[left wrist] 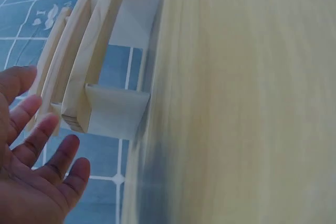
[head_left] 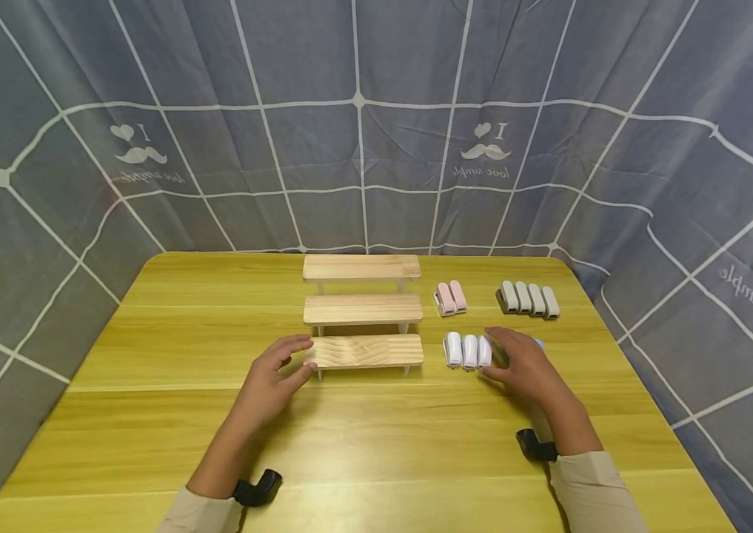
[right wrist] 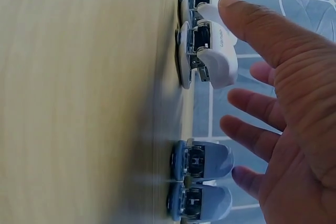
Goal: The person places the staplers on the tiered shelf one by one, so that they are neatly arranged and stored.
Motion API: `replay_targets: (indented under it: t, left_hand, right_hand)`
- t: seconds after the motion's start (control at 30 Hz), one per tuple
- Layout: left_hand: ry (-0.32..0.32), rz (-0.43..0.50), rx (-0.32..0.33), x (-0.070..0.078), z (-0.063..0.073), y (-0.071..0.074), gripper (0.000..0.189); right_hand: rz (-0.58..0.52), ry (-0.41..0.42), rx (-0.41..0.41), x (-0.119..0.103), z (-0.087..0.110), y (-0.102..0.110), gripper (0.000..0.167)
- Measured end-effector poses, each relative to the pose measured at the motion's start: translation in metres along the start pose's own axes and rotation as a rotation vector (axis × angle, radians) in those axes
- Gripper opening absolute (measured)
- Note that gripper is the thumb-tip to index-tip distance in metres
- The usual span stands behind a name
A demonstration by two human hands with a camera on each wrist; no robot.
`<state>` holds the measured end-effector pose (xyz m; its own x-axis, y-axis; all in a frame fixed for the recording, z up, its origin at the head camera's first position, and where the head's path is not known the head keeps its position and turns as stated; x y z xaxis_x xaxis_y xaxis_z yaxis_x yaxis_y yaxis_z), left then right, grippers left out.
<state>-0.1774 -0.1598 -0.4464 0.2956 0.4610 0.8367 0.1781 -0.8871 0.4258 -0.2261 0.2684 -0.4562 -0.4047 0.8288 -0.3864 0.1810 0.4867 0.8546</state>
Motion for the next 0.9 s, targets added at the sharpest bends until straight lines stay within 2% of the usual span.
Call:
replay_targets:
  t: [0.33,0.5,0.63,0.8,0.9]
  left_hand:
    - [0.031,0.047,-0.039,-0.015,0.002,-0.007,0.034]
    - [0.072,0.091,-0.042,-0.021,0.001,-0.008,0.033]
    - [0.079,0.121,-0.037,-0.025,0.001,-0.009,0.032]
    - [0.096,0.123,-0.017,-0.026,0.002,-0.012,0.030]
    - [0.113,0.117,-0.009,-0.021,0.003,-0.012,0.030]
  right_hand:
    - [0.028,0.023,-0.001,-0.001,0.000,-0.002,0.068]
    - [0.033,0.021,0.001,0.000,0.001,-0.004,0.069]
    - [0.039,0.020,0.003,-0.001,0.001,-0.005,0.069]
    - [0.039,-0.003,-0.007,0.000,0.001,-0.006,0.067]
    - [0.040,-0.017,-0.007,0.000,0.002,-0.006,0.066]
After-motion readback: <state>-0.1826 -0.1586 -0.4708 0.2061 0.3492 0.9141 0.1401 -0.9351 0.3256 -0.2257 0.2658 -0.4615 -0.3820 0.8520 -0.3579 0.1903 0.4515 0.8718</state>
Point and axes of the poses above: each hand's wrist, its own z-axis away from the middle knuckle, its own y-axis out of the back of the hand, x = y × z, the point moved 4 cm from there along -z, towards the middle knuckle, and after that the axes turned 12 degrees about x, right-handed, at the moved point
